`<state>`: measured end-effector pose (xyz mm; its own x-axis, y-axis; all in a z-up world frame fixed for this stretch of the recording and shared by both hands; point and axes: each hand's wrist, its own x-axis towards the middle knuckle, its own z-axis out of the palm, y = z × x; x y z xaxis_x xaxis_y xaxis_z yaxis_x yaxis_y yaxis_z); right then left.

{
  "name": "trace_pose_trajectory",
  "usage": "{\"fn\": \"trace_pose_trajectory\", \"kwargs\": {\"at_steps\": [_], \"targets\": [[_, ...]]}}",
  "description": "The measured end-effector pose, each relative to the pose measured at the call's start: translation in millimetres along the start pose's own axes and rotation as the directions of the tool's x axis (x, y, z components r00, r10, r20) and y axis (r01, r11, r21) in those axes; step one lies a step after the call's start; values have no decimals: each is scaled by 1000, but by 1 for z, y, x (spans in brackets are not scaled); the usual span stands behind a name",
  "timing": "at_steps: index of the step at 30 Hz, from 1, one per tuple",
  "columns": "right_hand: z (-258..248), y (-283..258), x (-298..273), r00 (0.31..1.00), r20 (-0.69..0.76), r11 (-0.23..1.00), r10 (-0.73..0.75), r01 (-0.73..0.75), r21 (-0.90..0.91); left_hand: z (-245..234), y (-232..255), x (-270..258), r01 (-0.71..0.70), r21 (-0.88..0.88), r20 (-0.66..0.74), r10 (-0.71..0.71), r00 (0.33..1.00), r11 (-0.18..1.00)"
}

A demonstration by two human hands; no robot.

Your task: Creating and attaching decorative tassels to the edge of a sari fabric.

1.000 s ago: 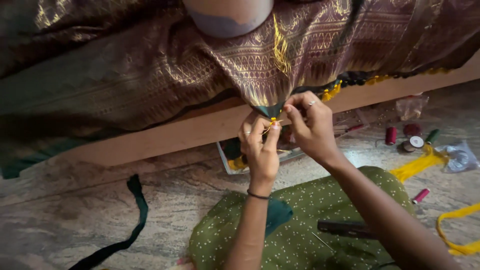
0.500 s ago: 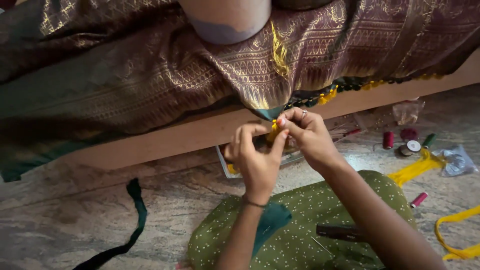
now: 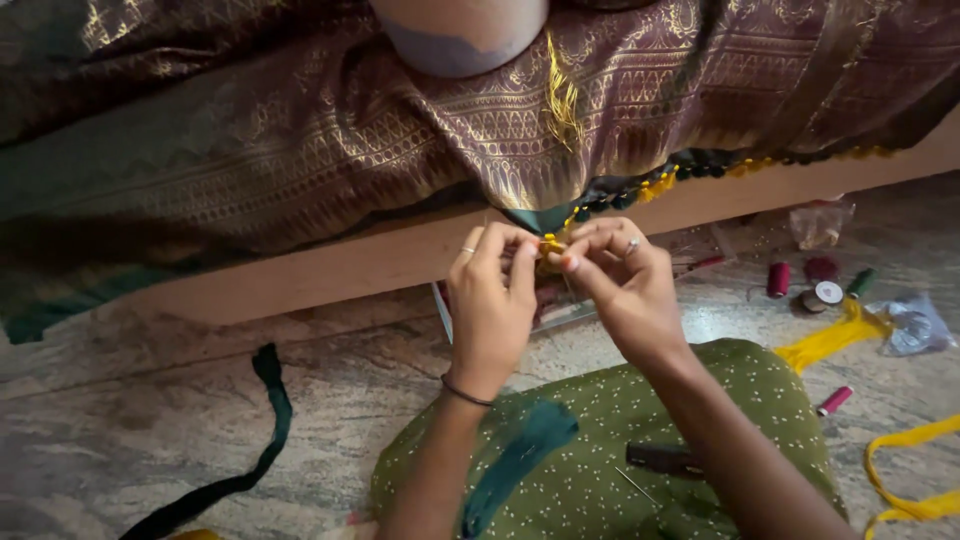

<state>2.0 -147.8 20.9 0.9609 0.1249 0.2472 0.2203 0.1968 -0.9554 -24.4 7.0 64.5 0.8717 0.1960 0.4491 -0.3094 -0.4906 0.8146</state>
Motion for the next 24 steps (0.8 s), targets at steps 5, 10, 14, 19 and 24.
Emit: {"fn": "trace_pose_trajectory", "kwargs": {"at_steps": [5,10,14,19,24], "targets": [[12,-17,-4,981,12,973,-194,194,-121,5,-16,0,86,-292,122,-52,991,953],[9,-8,-1,993,-82,989,-87,76,-125,3,12,-3,-64,-69,-31,62,998,996],[16,-20,-4,950,-86,923,-300,266,-279,9,12,-9,-124,60,-136,131,982,991],[17,-39,-11,946,-38,825,-323,262,-501,9,-11,-2,13,-259,7,-11,1000,966],[16,-29,-1,945,-108,879,-309,241,-412,7,2,1,211,-363,127,-177,976,907]]}}
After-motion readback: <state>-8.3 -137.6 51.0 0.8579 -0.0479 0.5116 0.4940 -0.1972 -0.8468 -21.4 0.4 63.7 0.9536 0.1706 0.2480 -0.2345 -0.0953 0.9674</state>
